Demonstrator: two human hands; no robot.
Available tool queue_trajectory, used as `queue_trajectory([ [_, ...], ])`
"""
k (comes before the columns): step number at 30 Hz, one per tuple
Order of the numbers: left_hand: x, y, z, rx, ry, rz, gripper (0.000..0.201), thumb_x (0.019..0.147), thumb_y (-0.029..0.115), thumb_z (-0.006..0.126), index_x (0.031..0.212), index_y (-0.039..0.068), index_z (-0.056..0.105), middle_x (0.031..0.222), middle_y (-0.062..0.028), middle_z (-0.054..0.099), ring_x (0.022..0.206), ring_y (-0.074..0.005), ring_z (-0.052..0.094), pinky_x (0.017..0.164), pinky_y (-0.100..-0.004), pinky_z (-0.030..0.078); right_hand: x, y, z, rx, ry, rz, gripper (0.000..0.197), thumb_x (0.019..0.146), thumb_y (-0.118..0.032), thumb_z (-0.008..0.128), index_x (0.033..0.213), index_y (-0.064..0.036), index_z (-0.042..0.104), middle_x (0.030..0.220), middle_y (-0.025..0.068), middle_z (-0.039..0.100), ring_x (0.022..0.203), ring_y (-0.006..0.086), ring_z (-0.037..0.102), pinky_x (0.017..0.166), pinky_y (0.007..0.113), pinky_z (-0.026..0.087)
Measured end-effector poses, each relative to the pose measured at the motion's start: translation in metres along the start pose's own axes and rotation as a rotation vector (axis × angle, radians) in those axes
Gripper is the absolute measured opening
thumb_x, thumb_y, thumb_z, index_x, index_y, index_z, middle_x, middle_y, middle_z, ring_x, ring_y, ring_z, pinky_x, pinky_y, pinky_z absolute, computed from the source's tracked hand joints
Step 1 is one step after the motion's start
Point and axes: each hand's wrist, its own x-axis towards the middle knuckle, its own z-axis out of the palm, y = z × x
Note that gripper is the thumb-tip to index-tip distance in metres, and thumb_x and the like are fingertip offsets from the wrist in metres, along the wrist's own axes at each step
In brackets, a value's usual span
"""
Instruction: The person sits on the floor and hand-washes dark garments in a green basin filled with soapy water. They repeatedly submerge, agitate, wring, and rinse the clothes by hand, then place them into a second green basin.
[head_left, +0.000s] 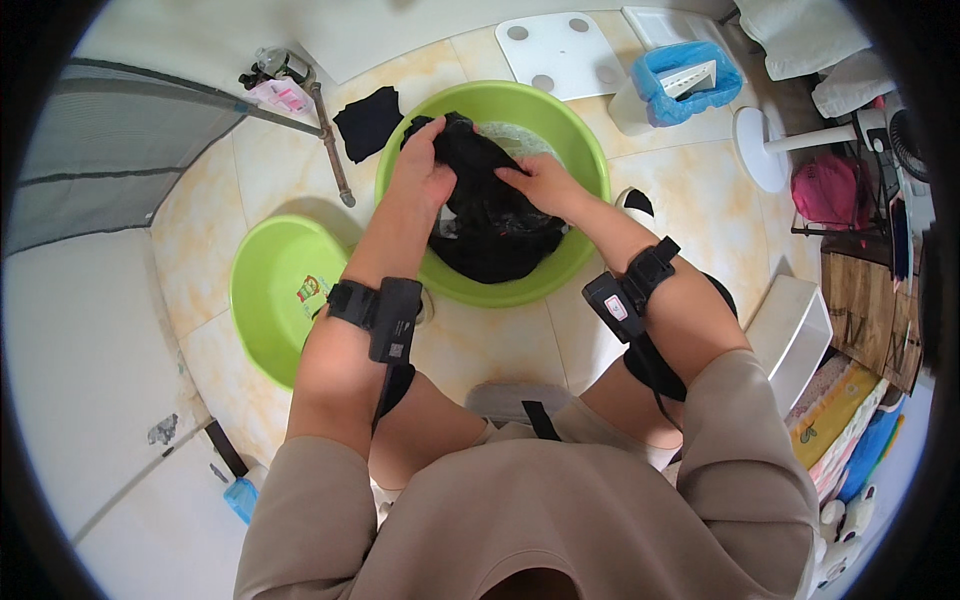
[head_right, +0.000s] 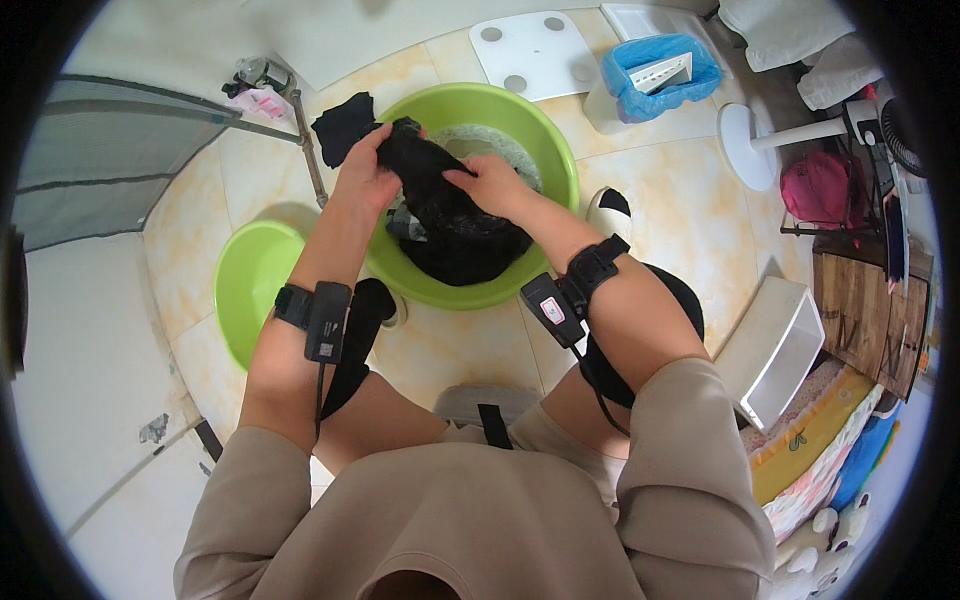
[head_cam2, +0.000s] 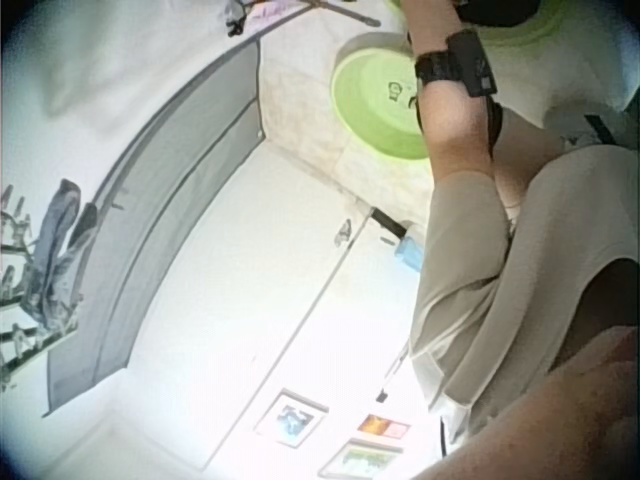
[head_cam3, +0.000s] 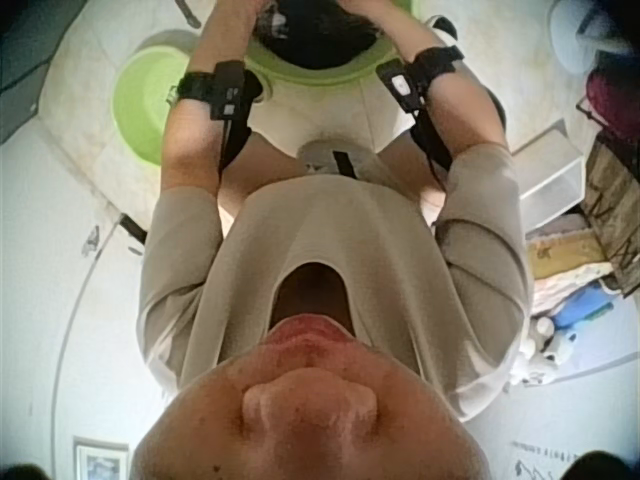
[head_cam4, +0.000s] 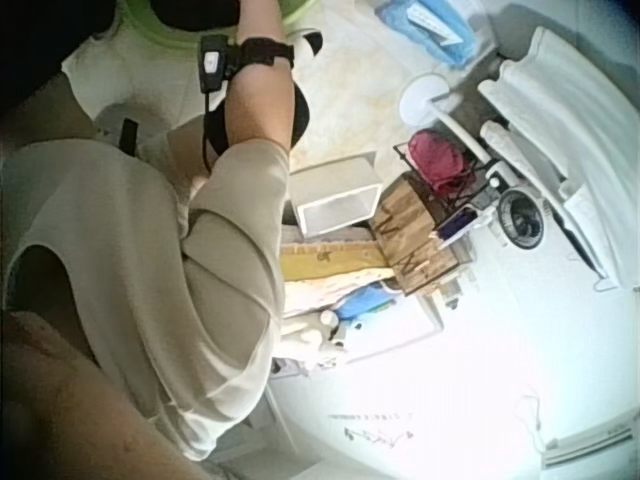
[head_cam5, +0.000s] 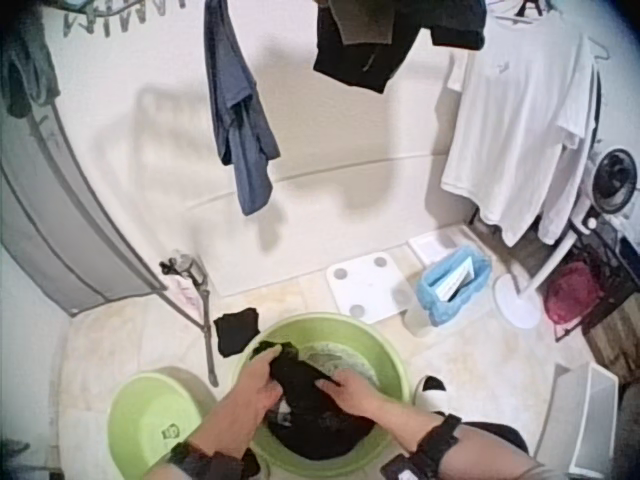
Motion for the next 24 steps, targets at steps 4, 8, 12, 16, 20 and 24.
queue_trajectory([
  [4, 0.019, -0.022, -0.035, 0.243, 0.148, 0.019, 0.022, 0.091, 0.013, 0.056, 0.108, -0.001, 0.055, 0.104, -0.0139, 0.062, 0.094, -0.0299, 0.062, 0.086, -0.0410, 0.052, 0.006, -0.017, -0.017, -0.213, -0.054, -0.034, 0.034, 0.092, -0.034, 0.058, 0.095, -0.0009, 0.067, 0.081, 0.0223, 0.063, 0.069, 0.0324, 0.058, 0.068, 0.037, 0.047],
  [8, 0.028, -0.048, -0.066, 0.776, 0.445, -0.106, 0.031, 0.086, 0.015, 0.061, 0.113, 0.001, 0.056, 0.099, -0.0113, 0.061, 0.089, -0.0235, 0.062, 0.076, -0.0371, 0.053, 0.004, -0.030, -0.029, -0.273, -0.096, -0.084, 0.035, 0.093, -0.034, 0.058, 0.095, -0.0008, 0.067, 0.080, 0.0220, 0.063, 0.070, 0.0316, 0.059, 0.068, 0.038, 0.047],
  [12, 0.021, -0.051, -0.063, 1.334, 0.211, 0.310, 0.053, 0.073, 0.005, 0.061, 0.126, 0.007, 0.056, 0.106, -0.0123, 0.062, 0.091, -0.0185, 0.061, 0.076, -0.0321, 0.050, 0.001, -0.038, -0.029, -0.295, -0.136, -0.117, 0.035, 0.094, -0.034, 0.056, 0.103, -0.0017, 0.065, 0.090, 0.0205, 0.065, 0.081, 0.0318, 0.061, 0.074, 0.037, 0.048],
  [16, -0.002, -0.031, -0.032, 1.577, -0.331, 0.559, 0.046, 0.069, 0.009, 0.063, 0.115, 0.001, 0.063, 0.118, -0.0201, 0.061, 0.116, -0.0327, 0.055, 0.098, -0.0363, 0.043, -0.001, -0.049, -0.032, -0.241, -0.167, -0.244, 0.034, 0.096, -0.032, 0.053, 0.110, -0.0021, 0.063, 0.100, 0.0181, 0.066, 0.091, 0.0317, 0.062, 0.081, 0.036, 0.047],
  [20, -0.037, -0.014, -0.002, 1.214, -0.486, 0.164, 0.040, 0.079, 0.014, 0.067, 0.117, 0.004, 0.062, 0.115, -0.0080, 0.064, 0.104, -0.0196, 0.060, 0.092, -0.0318, 0.046, -0.002, -0.061, -0.044, -0.063, -0.126, -0.266, 0.034, 0.096, -0.032, 0.054, 0.108, -0.0016, 0.064, 0.097, 0.0163, 0.067, 0.087, 0.0279, 0.062, 0.079, 0.035, 0.047],
  [24, -0.067, -0.019, 0.022, 0.674, -0.342, 0.007, 0.034, 0.092, 0.025, 0.064, 0.121, 0.008, 0.060, 0.114, -0.0003, 0.064, 0.101, -0.0130, 0.060, 0.091, -0.0288, 0.047, -0.003, -0.063, -0.053, -0.091, -0.030, -0.214, 0.034, 0.096, -0.033, 0.054, 0.104, -0.0010, 0.065, 0.092, 0.0147, 0.067, 0.084, 0.0217, 0.060, 0.077, 0.032, 0.047],
])
